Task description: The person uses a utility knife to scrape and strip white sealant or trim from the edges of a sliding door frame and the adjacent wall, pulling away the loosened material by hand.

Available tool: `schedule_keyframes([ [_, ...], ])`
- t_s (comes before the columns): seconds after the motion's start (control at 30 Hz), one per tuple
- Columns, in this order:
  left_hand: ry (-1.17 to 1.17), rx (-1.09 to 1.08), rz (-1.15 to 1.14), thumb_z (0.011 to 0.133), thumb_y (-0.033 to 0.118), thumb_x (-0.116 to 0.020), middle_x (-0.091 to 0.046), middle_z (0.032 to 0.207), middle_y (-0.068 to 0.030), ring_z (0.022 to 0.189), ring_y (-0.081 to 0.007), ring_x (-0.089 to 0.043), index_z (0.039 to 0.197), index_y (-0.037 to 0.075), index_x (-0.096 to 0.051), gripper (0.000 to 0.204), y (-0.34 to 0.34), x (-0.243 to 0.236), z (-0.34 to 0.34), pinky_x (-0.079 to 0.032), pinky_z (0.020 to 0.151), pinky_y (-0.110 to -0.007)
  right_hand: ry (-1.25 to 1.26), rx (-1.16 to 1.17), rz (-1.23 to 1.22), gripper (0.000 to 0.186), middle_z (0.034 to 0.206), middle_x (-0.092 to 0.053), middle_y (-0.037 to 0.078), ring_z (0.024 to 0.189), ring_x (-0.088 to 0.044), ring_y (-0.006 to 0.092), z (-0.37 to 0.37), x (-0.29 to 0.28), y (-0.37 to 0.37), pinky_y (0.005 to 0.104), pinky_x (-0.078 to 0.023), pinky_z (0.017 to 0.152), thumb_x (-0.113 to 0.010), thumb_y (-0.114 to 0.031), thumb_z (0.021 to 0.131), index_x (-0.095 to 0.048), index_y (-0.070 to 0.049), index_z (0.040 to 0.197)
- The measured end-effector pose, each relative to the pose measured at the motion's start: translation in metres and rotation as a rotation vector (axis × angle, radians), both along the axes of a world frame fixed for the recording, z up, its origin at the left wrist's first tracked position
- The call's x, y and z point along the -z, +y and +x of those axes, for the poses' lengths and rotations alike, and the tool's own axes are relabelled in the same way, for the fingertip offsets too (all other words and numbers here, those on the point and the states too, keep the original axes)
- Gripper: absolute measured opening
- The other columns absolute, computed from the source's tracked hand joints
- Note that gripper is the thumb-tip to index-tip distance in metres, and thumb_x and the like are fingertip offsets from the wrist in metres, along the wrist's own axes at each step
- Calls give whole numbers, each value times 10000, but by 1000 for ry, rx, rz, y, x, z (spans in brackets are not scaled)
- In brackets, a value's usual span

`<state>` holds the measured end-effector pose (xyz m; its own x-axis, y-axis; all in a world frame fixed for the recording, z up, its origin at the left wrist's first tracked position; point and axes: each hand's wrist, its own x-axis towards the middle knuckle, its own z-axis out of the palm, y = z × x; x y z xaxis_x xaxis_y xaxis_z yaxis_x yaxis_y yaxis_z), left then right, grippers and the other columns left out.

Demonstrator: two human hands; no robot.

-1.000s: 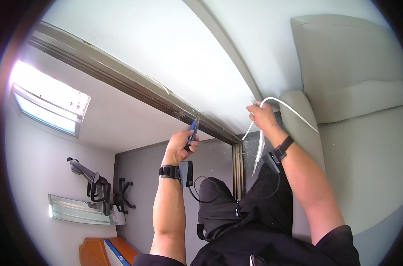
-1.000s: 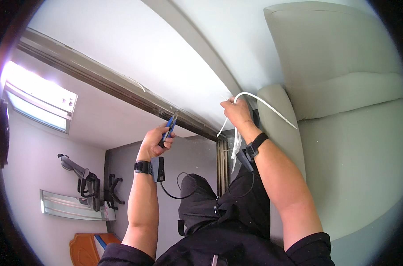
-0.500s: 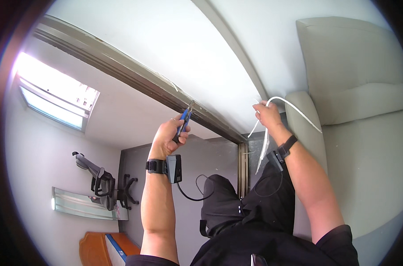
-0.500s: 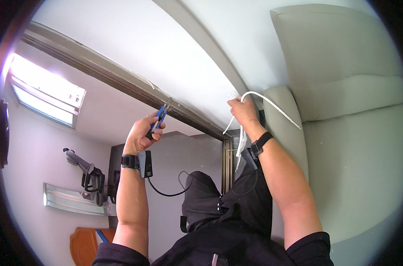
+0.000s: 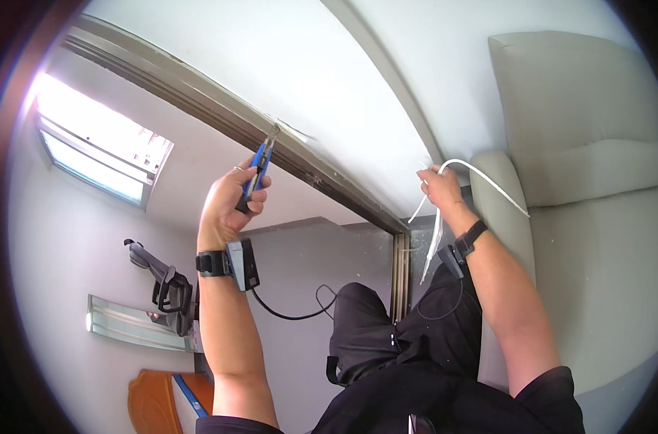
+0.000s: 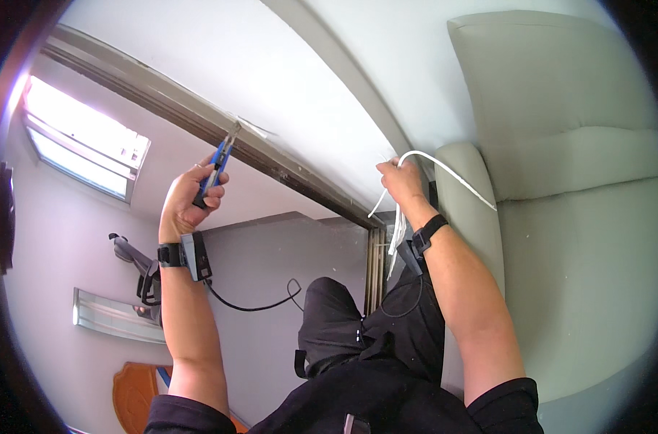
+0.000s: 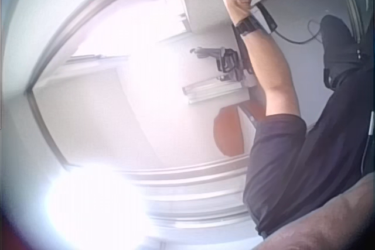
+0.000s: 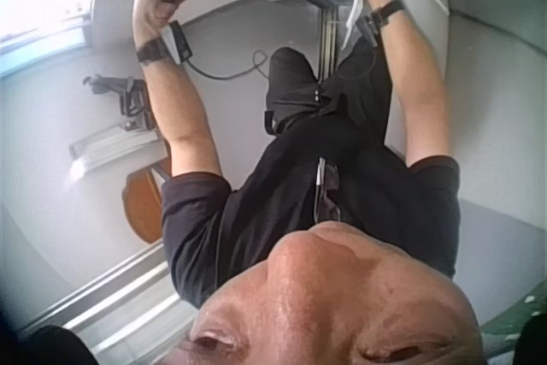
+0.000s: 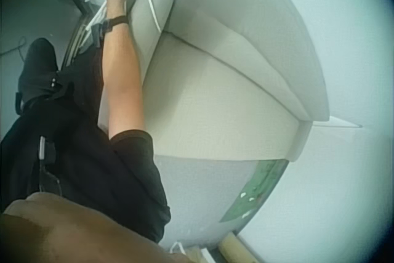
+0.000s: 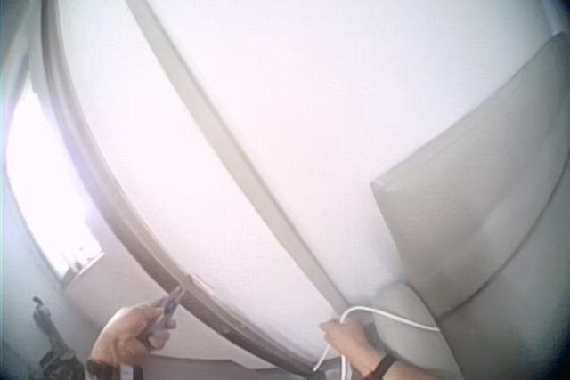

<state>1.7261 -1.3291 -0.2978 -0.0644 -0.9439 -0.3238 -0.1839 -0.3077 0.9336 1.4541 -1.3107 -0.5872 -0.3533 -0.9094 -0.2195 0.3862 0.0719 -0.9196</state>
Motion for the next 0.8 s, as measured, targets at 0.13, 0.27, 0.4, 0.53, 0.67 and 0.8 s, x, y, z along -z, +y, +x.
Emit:
schedule_keyframes([
  [0.13, 10, 12, -143, 989, 115, -422, -540, 877, -95, 583, -89, -444, 1468, 89, -309, 493, 11, -20, 3, -363, 421, -164, 11, -36, -29, 185, 572, -486, -4, 473, -420, 84, -3, 2, -2, 268, -296, 432, -632, -186, 814, -563, -39, 723],
  [0.27, 38, -43, -462, 997, 189, -469, -556, 879, -84, 580, -79, -451, 1419, 59, -365, 453, 32, -52, 3, -371, 434, -179, -3, -54, -51, 144, 579, -462, -19, 447, -388, 65, -4, 6, -3, 243, -259, 394, -630, -152, 825, -566, -49, 747],
  [0.4, -132, -128, -546, 998, 256, -492, -560, 845, -46, 576, -70, -467, 1249, 55, -472, 323, 49, -29, 1, -371, 448, -201, 48, -77, -16, 205, 569, -507, -2, 512, -442, 93, 3, 1, 0, 285, -336, 494, -655, -208, 794, -589, -28, 724],
  [0.53, -65, -112, -420, 996, 291, -504, -555, 790, -33, 566, -81, -479, 1120, 58, -522, 265, 59, 52, -1, -373, 452, -219, 108, -159, 7, 211, 569, -500, -10, 519, -448, 88, 2, 1, 0, 275, -345, 499, -678, -218, 794, -617, -20, 759],
  [0.67, -156, -20, -107, 1003, 249, -481, -558, 755, -45, 520, -108, -482, 1262, 28, -488, 341, 71, 149, 12, -386, 428, -245, 89, -163, -2, 221, 585, -507, -13, 518, -449, 77, 3, -7, 1, 264, -344, 490, -694, -216, 791, -627, -5, 802],
  [0.8, -134, 121, 273, 1012, 212, -440, -557, 760, -59, 491, -128, -486, 1390, 36, -404, 418, 46, 290, 8, -405, 412, -255, 56, -125, -1, 209, 574, -473, -23, 482, -391, 56, 3, -9, 1, 244, -272, 444, -684, -191, 805, -597, -7, 851],
])
